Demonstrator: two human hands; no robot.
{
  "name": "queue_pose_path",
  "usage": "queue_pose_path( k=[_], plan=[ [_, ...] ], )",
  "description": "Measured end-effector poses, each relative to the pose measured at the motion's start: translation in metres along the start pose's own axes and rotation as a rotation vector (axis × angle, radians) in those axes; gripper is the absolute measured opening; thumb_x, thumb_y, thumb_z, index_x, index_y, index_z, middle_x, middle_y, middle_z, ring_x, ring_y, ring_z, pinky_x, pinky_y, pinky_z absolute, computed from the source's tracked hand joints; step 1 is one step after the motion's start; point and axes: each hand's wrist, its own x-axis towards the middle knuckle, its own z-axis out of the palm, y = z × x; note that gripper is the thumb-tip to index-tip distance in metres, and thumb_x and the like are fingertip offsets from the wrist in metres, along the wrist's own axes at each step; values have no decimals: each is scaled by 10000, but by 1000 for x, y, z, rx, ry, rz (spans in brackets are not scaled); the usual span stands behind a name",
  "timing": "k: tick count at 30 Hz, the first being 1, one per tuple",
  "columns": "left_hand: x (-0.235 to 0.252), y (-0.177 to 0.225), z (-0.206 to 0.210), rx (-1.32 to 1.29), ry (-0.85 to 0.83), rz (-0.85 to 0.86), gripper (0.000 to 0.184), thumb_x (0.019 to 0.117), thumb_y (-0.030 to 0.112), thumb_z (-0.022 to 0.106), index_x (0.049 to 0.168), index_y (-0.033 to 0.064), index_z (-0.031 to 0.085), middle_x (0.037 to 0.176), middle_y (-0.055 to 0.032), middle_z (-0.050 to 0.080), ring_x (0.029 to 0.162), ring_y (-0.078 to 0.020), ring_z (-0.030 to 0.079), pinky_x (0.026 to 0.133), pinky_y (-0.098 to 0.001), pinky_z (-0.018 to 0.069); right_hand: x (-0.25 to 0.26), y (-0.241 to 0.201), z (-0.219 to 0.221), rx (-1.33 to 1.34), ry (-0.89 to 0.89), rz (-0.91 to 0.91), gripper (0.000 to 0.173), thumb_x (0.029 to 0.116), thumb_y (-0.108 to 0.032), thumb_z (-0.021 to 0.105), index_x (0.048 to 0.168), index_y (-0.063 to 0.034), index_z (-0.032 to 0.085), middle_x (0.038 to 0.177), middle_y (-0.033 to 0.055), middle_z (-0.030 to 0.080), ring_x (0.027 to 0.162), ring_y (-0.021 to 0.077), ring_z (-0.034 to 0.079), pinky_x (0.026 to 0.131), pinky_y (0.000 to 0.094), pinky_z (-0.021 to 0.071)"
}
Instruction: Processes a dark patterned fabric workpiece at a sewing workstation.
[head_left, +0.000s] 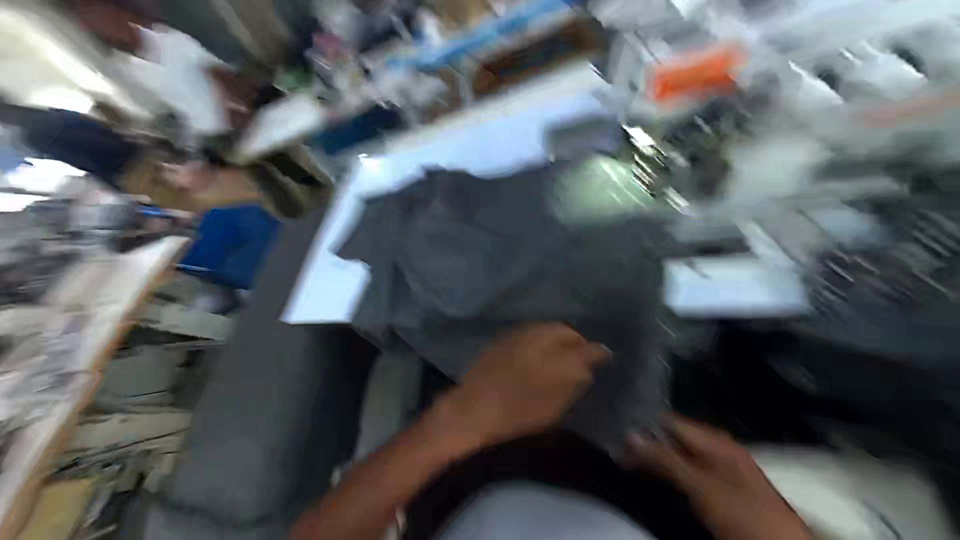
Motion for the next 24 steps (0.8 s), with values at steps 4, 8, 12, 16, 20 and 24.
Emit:
queue_pose_path(
  k=[4, 8, 12, 16, 20, 24],
  plan=[
    [-34, 4, 41, -197, -34, -2, 274, 998, 261, 658, 1204, 100, 738, 1152, -60, 698, 1090, -158, 663, 945, -346, 577, -4, 2, -9, 151, -24, 57, 166, 1004, -44, 584, 1119, 10, 691, 988, 112, 748, 882, 221, 751, 837, 421, 651],
    [-48, 15, 59, -179, -40, 19, 348, 943, 359, 732, 1191, 114, 732, 1155, -57, 693, 1087, -183, 658, 934, -385, 573, -4, -3, -11, 342, -145, 51, 249, 1052, -12, 463, 1242, 62, 607, 1126, 166, 715, 1025, 243, 728, 966, 442, 606],
    [-45, 19, 68, -57, -1, 108, 300, 967, 340, 713, 1156, 110, 750, 1118, -72, 705, 1069, -214, 671, 936, -405, 567, -5, 0, -13, 314, -210, -6, 280, 1055, -32, 444, 1265, 64, 604, 1139, 157, 704, 1055, 216, 704, 998, 411, 578],
    [-41, 17, 73, -105, 38, 135, 293, 971, 308, 720, 1170, 98, 762, 1045, -79, 698, 979, -202, 666, 849, -360, 574, -7, -5, -14, 216, -190, -29, 281, 1045, -12, 458, 1272, 50, 610, 1105, 119, 716, 1023, 163, 706, 970, 347, 585],
    [-38, 12, 73, -131, 42, 179, 191, 979, 228, 712, 1117, 119, 784, 1011, -76, 699, 961, -194, 674, 830, -348, 583, -8, -7, -13, 58, -183, -93, 268, 1041, -25, 477, 1264, 24, 618, 1043, 71, 727, 960, 105, 702, 886, 260, 587],
    [-34, 10, 71, -415, 82, 23, 129, 965, 163, 716, 1008, 68, 792, 989, -44, 697, 941, -114, 654, 823, -265, 573, -7, -5, -12, 86, -188, -123, 269, 1043, -14, 478, 1266, 45, 615, 1075, 92, 733, 1001, 130, 713, 920, 283, 594]
  ],
)
